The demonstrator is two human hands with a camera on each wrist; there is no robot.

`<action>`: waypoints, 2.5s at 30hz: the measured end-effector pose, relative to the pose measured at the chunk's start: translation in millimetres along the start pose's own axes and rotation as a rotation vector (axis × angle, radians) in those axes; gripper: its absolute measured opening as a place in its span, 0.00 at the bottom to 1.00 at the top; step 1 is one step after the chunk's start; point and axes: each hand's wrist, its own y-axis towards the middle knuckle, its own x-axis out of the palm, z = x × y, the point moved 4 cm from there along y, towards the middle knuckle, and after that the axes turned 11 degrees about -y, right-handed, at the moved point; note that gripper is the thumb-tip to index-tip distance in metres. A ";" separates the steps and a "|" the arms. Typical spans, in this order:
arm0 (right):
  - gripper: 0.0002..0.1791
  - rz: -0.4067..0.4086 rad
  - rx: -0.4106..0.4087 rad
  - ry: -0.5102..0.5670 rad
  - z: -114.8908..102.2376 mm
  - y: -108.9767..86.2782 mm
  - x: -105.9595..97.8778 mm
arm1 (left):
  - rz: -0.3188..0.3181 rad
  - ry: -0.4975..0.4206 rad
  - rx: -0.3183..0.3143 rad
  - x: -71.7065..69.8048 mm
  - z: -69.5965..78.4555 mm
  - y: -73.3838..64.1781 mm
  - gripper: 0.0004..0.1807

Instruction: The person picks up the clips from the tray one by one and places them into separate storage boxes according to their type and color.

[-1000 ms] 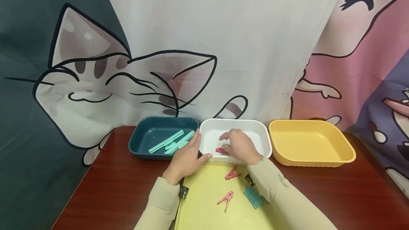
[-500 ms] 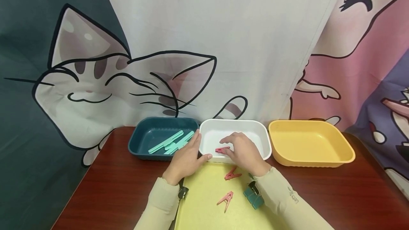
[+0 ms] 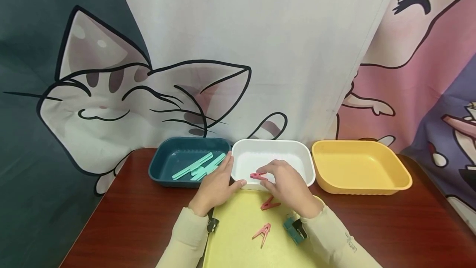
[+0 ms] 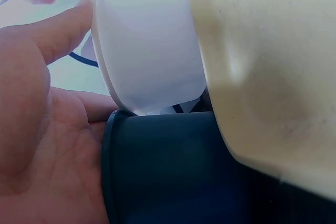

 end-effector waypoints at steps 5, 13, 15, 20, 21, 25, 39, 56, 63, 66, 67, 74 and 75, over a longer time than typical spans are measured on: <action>0.15 -0.012 0.009 0.004 -0.9 -7.9 1.3 | 0.002 0.001 0.000 0.0 -0.4 -0.5 0.47; 0.17 -0.016 0.041 -0.011 -1.0 -20.4 5.7 | -0.002 -0.002 -0.004 0.4 -0.6 -0.4 0.47; 0.16 -0.017 0.036 -0.014 -1.2 -22.4 6.9 | -0.002 -0.002 -0.004 0.5 -0.8 -0.3 0.47; 0.15 -0.012 -0.005 -0.024 -1.8 -27.5 11.4 | 0.001 0.004 -0.001 0.7 -0.9 -0.3 0.47; 0.15 -0.007 -0.013 -0.027 -2.1 -28.4 12.1 | 0.001 0.005 -0.002 0.7 -0.9 -0.2 0.47; 0.14 0.030 -0.034 -0.041 -4.2 -31.9 12.3 | -0.002 0.002 -0.010 1.0 -0.9 -0.1 0.47; 0.14 0.022 -0.074 -0.028 -8.8 -44.8 20.7 | -0.005 0.003 -0.019 1.1 -1.4 0.0 0.47; 0.17 -0.026 -0.089 -0.041 -6.2 -55.0 37.0 | -0.004 -0.004 -0.020 1.6 -2.0 0.2 0.47; 0.18 -0.025 -0.082 -0.035 -1.9 -56.7 41.3 | -0.002 -0.003 -0.016 1.6 -1.3 0.2 0.47; 0.19 -0.025 -0.078 -0.037 -0.7 -57.2 42.6 | -0.001 -0.001 -0.015 1.6 -1.0 -0.1 0.47; 0.19 -0.024 -0.078 -0.040 -0.5 -57.3 42.9 | -0.002 -0.001 -0.016 1.6 -0.9 -0.2 0.47; 0.17 -0.001 -0.093 -0.087 -0.6 -56.9 43.1 | -0.001 0.001 -0.015 1.4 -0.5 -0.3 0.47; 0.16 0.003 -0.094 -0.095 -0.7 -56.7 43.1 | 0.000 0.002 -0.013 1.3 -0.3 -0.4 0.47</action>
